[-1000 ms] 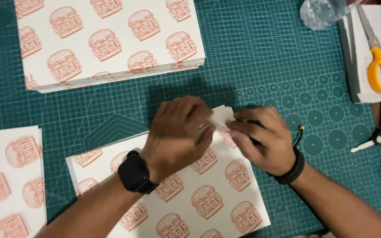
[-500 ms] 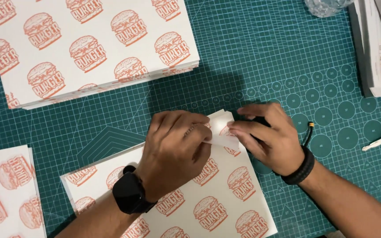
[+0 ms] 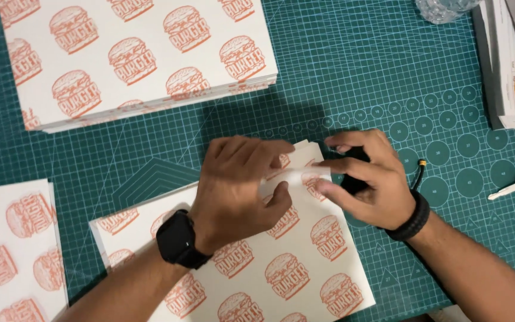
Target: Folding and stacking printed burger wrappers on a cutting mat at a workstation.
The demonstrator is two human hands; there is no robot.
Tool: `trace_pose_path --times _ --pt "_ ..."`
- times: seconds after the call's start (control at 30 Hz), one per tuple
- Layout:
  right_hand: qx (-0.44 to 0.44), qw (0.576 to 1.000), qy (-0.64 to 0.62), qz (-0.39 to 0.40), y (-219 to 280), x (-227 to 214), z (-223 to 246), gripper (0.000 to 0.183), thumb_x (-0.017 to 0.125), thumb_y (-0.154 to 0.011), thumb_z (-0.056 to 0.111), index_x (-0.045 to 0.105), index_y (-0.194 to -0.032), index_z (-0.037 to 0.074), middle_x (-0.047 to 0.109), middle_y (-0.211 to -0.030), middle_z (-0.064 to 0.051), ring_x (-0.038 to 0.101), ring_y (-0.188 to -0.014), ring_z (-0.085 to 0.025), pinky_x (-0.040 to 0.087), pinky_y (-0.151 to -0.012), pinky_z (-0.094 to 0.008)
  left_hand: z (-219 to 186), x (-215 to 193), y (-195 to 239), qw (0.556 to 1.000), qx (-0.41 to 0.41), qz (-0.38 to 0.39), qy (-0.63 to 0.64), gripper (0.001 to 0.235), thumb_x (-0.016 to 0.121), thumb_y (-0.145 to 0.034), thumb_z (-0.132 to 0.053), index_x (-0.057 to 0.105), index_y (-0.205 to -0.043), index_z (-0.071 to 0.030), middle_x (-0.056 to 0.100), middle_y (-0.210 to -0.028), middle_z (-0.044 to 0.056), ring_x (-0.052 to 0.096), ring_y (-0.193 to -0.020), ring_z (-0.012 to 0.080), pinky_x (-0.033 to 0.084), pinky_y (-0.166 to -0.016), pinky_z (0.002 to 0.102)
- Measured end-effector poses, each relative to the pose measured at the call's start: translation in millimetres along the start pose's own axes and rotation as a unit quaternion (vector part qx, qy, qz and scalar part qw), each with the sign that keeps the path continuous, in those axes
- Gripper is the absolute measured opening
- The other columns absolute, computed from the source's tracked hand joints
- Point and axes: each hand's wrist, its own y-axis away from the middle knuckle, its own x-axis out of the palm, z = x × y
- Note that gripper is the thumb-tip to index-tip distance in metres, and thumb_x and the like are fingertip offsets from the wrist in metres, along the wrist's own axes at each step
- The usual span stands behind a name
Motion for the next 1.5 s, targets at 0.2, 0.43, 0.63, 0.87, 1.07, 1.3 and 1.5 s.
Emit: trace_pose_path --times 0.2,0.43,0.63,0.87,1.07,1.3,1.5 --pt "-0.004 0.999 0.029 -0.021 0.3 3.8 0.5 0.016 0.08 -0.09 0.017 0.071 -0.082 0.007 0.067 -0.113 -0.016 0.063 -0.096 -0.027 0.049 -0.09 -0.04 -1.1 -12.8 -6.4 0.99 -0.101 0.073 0.059 0.054 0.062 -0.071 -0.022 0.06 -0.125 -0.018 0.068 -0.1 -0.006 0.063 -0.098 0.0233 0.043 -0.089 0.045" --pt "-0.01 0.998 0.046 -0.034 1.3 5.9 3.4 0.016 0.079 -0.091 0.015 0.071 -0.081 0.006 0.067 -0.113 -0.015 0.063 -0.097 -0.026 0.049 -0.09 -0.041 5.0 -28.4 -5.7 0.974 -0.08 0.205 -0.049 0.072 0.074 -0.078 -0.032 0.048 -0.145 -0.02 0.06 -0.126 0.003 0.052 -0.118 0.029 0.041 -0.093 0.051" --pt "-0.029 0.999 -0.032 -0.024 1.8 -4.6 6.3 0.036 0.042 -0.108 0.005 0.077 -0.101 0.006 0.063 -0.117 -0.013 0.063 -0.109 -0.026 0.044 -0.098 -0.04 26.2 -13.2 4.2 0.987 -0.022 0.127 0.101 0.02 0.072 -0.071 -0.015 0.073 -0.089 -0.022 0.063 -0.113 -0.003 0.056 -0.111 0.0243 0.042 -0.099 0.042" --pt "-0.035 0.99 0.134 -0.001 -1.4 -0.3 -6.3 0.023 0.08 -0.094 0.03 0.081 -0.109 0.014 0.065 -0.129 -0.014 0.063 -0.109 -0.029 0.048 -0.093 -0.044 31.2 -8.6 8.5 0.992 0.031 0.068 0.097 0.017 0.075 -0.07 -0.01 0.069 -0.078 -0.023 0.067 -0.111 -0.004 0.06 -0.111 0.0263 0.044 -0.094 0.043" --pt "-0.083 0.989 0.126 -0.01 -2.0 -0.1 0.9 0.015 0.073 -0.097 0.026 0.08 -0.101 0.014 0.066 -0.121 -0.014 0.064 -0.098 -0.029 0.042 -0.087 -0.043 30.0 -10.0 8.7 0.991 0.027 0.067 0.113 0.016 0.068 -0.071 -0.01 0.066 -0.081 -0.022 0.067 -0.111 -0.003 0.062 -0.109 0.0279 0.045 -0.094 0.043" --pt "-0.027 0.995 0.089 -0.038 3.2 0.4 -3.8 0.027 0.064 -0.098 0.028 0.079 -0.105 0.007 0.068 -0.117 -0.019 0.064 -0.1 -0.028 0.046 -0.09 -0.042 29.3 -15.5 8.7 0.983 0.009 0.088 0.16 0.031 0.072 -0.074 -0.007 0.064 -0.102 -0.018 0.064 -0.087 -0.008 0.063 -0.094 0.0195 0.041 -0.095 0.039" --pt "-0.063 0.985 0.158 -0.019 2.4 3.4 -6.2 0.016 0.08 -0.092 0.027 0.081 -0.1 0.012 0.068 -0.116 -0.014 0.06 -0.097 -0.026 0.042 -0.086 -0.041 30.9 -13.6 7.8 0.986 0.048 0.072 0.145 0.025 0.077 -0.072 -0.002 0.069 -0.083 -0.022 0.064 -0.108 0.001 0.06 -0.104 0.0274 0.043 -0.094 0.044"
